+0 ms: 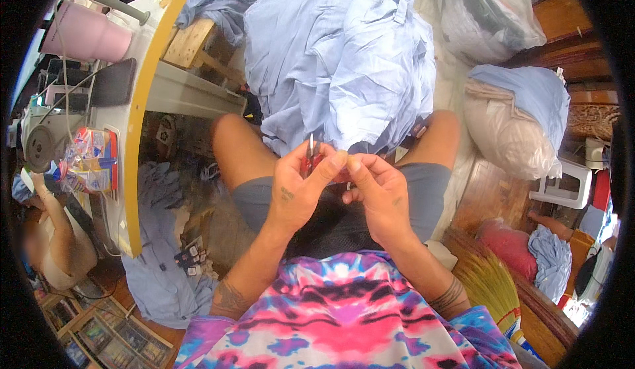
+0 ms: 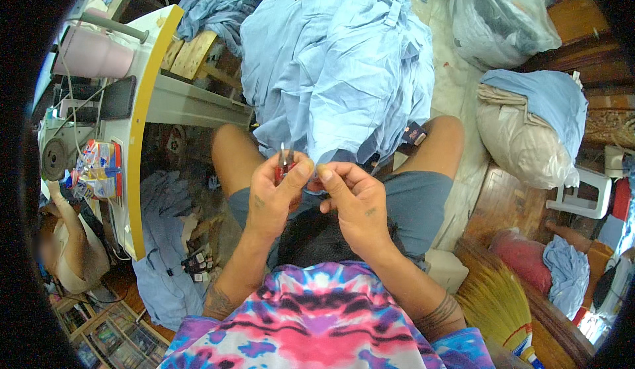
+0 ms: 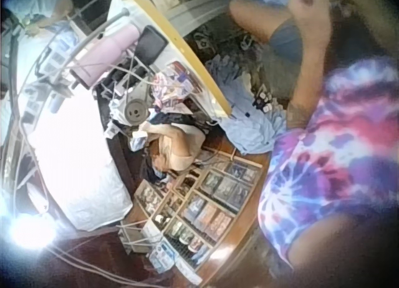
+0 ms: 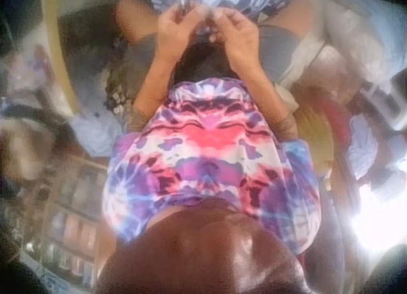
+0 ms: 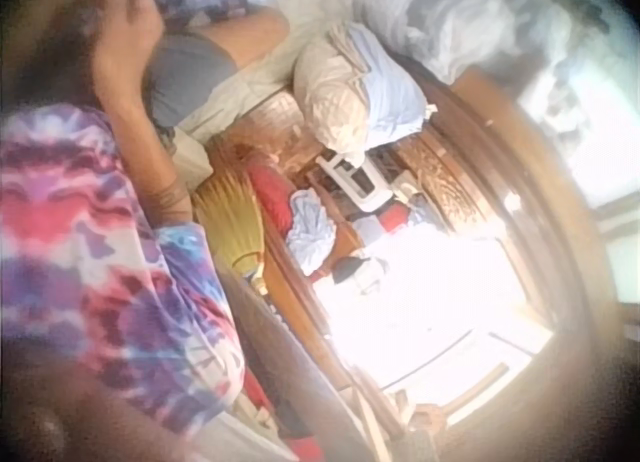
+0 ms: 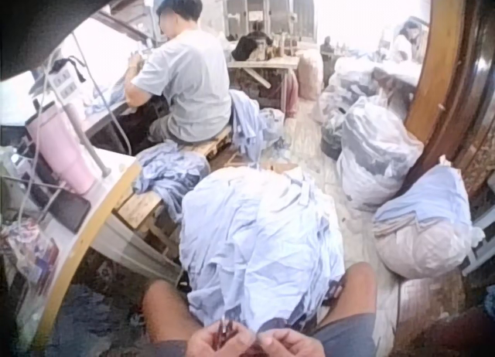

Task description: The person uses thread snips to remove loose threads from light blue shirts, handling each garment one at a time from a large pile.

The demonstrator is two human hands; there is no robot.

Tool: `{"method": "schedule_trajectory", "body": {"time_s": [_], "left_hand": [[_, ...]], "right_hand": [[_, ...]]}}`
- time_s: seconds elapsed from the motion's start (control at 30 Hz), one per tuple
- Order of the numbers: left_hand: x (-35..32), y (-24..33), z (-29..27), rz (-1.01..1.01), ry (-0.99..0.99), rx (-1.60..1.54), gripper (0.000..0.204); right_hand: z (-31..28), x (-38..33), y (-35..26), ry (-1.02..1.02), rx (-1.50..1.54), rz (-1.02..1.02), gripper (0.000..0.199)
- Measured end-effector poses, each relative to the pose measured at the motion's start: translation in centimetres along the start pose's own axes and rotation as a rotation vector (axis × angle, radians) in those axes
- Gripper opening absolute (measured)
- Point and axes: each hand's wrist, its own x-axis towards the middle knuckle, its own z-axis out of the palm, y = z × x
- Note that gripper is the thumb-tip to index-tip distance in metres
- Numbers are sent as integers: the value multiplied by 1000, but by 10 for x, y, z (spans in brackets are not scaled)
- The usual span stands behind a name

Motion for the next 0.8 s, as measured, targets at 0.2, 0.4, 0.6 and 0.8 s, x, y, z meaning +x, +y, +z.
{"method": "schedule_trajectory", "body": {"time_s": [0.2,0.4,0.6,0.8], "left_hand": [[8,-5,-5,65,-61,164,18],[2,-12,-5,-53,-23,-61,18],[-7,-25,-3,-8,173,-124,16],[-13,-13,10,108,211,76,19]], "right_hand": [[-1,1,1,23,-2,54,27],[0,0,4,24,118,87,27],[-1,-1,12,81,-16,-58,25],[13,-6,15,74,116,73,27]]}}
